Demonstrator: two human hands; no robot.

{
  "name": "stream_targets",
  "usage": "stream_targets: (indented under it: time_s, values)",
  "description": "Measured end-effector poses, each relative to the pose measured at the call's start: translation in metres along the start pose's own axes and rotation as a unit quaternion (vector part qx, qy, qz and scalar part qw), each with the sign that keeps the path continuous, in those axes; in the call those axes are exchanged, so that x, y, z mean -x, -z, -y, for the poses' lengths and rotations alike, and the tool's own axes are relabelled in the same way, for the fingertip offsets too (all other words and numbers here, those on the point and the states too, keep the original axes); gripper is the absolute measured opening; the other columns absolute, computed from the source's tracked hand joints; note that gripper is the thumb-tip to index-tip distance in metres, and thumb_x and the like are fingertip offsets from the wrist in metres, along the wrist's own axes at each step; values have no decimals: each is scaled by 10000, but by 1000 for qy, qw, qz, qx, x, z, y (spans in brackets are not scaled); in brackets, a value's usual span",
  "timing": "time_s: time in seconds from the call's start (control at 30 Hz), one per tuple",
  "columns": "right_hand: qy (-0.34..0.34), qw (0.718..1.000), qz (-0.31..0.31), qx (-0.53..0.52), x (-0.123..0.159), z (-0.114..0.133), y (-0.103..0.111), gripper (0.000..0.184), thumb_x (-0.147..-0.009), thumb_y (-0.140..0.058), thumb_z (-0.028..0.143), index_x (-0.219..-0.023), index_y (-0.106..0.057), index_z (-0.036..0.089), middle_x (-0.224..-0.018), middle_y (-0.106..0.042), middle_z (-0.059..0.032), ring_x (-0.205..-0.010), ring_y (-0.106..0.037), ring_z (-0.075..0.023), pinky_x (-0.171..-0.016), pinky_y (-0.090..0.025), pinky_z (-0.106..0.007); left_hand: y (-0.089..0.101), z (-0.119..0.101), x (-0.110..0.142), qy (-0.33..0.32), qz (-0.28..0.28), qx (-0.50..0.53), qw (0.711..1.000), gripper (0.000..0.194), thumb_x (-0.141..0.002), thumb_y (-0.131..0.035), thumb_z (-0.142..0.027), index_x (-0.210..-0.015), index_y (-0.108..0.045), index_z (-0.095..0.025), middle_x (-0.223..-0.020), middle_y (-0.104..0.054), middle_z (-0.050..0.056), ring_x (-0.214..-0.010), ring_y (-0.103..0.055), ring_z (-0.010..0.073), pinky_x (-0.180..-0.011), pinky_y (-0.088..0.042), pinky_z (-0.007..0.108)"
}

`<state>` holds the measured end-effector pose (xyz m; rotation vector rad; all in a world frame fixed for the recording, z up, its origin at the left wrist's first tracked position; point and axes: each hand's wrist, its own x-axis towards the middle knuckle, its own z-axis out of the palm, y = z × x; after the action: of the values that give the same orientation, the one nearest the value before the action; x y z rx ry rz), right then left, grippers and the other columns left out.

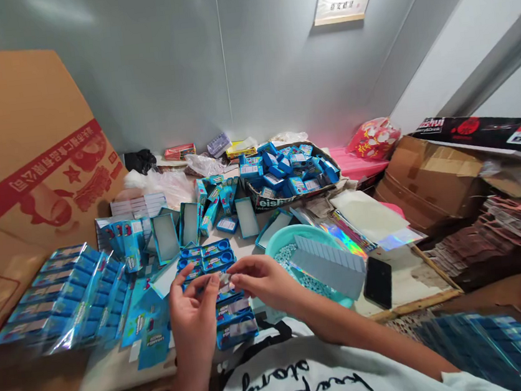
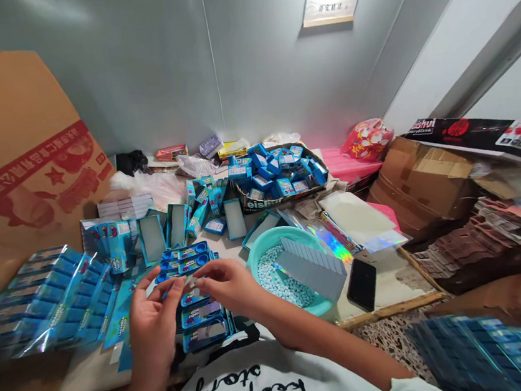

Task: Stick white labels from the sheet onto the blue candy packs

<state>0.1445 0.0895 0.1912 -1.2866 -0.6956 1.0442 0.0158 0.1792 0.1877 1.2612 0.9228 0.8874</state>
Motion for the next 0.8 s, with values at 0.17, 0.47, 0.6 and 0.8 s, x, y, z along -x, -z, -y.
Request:
stream_targets:
  time_s: [0.17, 0.47, 0.6, 0.8]
  values:
    - [28, 995, -82, 52, -20, -16, 7, 190, -773, -645, 321, -837, -726, 161, -690, -671, -12, -648, -620, -155, -590, -455, -271, -3, 24, -27, -1, 14, -40, 999, 535, -721, -827, -422, -1162, -600, -223, -846, -746, 24, -812, -723, 158, -750, -556, 238]
    - [-36, 987, -105, 114, -43, -29, 23, 87, -646, -675, 202, -724, -696, 169, -649, -647, 12, -638, -563, -139, -609, -401, -263, 2, 25, -47, -15, 50, -197, 979, 436, -730, -765, -520, -1032, -739, -207, -929, -781, 70, -892, -728, 252, -761, -561, 329]
    - [-81, 990, -93, 68, -46, -34, 30, 163, -624, -751, 286, -718, -686, 170, -636, -625, 30, -630, -529, -118, -625, -371, -260, 4, 30, -48, -47, 58, -220, 973, 338, -768, -718, -528, -865, -759, -208, -891, -784, 66, -881, -720, 250, -849, -553, 368]
    - [-78, 992, -74, -66, -50, -40, 39, 371, -600, -812, 317, -907, -657, 180, -647, -647, 45, -615, -600, -130, -637, -422, -271, 3, 36, -52, -131, 55, -282, 949, 271, -801, -696, -508, -788, -745, -241, -1052, -744, 58, -1048, -669, 263, -985, -487, 421]
